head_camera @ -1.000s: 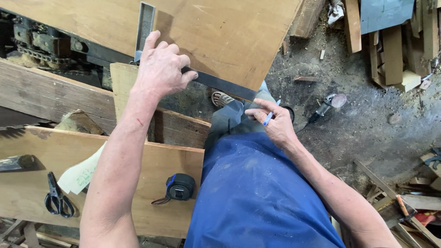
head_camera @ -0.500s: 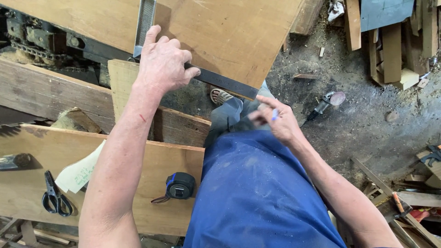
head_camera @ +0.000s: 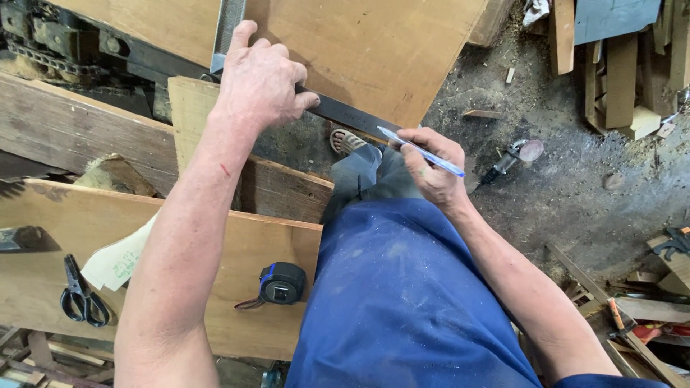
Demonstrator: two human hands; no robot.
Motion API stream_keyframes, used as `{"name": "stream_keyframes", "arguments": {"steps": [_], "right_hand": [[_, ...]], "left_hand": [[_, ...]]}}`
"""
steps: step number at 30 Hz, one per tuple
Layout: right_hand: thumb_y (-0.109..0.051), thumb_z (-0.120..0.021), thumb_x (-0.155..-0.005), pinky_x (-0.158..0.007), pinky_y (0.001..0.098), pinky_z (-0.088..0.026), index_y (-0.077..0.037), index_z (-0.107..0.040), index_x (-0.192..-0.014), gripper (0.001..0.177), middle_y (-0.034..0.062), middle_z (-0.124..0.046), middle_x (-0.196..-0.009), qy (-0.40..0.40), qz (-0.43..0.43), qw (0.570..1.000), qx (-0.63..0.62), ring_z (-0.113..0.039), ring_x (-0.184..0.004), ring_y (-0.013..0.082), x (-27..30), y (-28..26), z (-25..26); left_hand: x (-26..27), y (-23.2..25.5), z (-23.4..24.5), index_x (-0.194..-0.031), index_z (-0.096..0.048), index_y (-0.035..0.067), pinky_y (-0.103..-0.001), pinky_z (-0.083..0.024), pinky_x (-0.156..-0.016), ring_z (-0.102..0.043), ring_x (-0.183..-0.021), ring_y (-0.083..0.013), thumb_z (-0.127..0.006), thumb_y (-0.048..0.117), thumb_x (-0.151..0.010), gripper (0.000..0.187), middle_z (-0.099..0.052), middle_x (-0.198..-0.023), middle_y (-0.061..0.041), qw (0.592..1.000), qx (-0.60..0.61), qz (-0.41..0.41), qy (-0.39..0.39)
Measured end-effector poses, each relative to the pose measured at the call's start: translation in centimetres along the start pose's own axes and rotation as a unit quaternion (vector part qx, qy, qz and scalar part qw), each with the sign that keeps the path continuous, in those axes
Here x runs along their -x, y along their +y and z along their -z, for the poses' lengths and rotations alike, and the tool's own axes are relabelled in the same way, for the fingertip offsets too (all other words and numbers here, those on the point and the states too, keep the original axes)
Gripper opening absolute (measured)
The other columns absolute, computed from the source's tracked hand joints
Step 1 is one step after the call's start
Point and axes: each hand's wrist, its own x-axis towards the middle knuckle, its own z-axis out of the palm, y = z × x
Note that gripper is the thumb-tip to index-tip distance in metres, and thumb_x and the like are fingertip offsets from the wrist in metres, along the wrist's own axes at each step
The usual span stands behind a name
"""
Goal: The person uses a square and a pen to mark lines on a large wooden board and then uses a pen to trace around a paper template on the board.
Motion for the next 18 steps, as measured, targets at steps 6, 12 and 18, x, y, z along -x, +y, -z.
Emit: {"name": "stream_keyframes", "arguments": {"steps": [6,12,18], "right_hand": [[-0.003,-0.059,-0.099,-0.086,0.0318,-0.06,-0.001,-0.067,-0.106,0.011,0.019,-0.075,-0.11,0.018,0.052,0.998,0.027,-0.075,-0.102,0.0252,-0.7,0.0,-1.0],[0.009,-0.06,-0.08,-0.087,0.0375,-0.064,-0.002,-0.066,-0.091,0.017,0.0167,-0.073,-0.098,0.041,0.163,0.98,0.103,-0.078,-0.098,0.0314,-0.8,0.5,-1.4],[0.012,-0.064,-0.079,-0.084,0.0362,-0.062,-0.001,-0.063,-0.088,0.016,0.0205,-0.072,-0.092,0.058,0.23,0.957,0.166,-0.078,-0.091,0.0322,-0.8,0.5,-2.1]], "left_hand": [[-0.1,-0.1,-0.4,-0.094,-0.082,0.03,-0.048,-0.02,-0.116,-0.07,-0.093,-0.0293,-0.057,0.072,-0.097,0.049,-0.078,-0.092,-0.008,0.999,-0.026,-0.004,-0.031],[0.2,-0.4,-1.3,-0.093,-0.082,0.029,-0.048,-0.022,-0.117,-0.07,-0.089,-0.0302,-0.058,0.072,-0.098,0.05,-0.076,-0.085,-0.006,0.998,-0.029,-0.021,0.047],[0.2,-0.5,-1.7,-0.092,-0.082,0.03,-0.048,-0.021,-0.116,-0.069,-0.09,-0.0299,-0.057,0.074,-0.098,0.051,-0.076,-0.087,-0.006,0.998,-0.034,-0.021,0.044]]}}
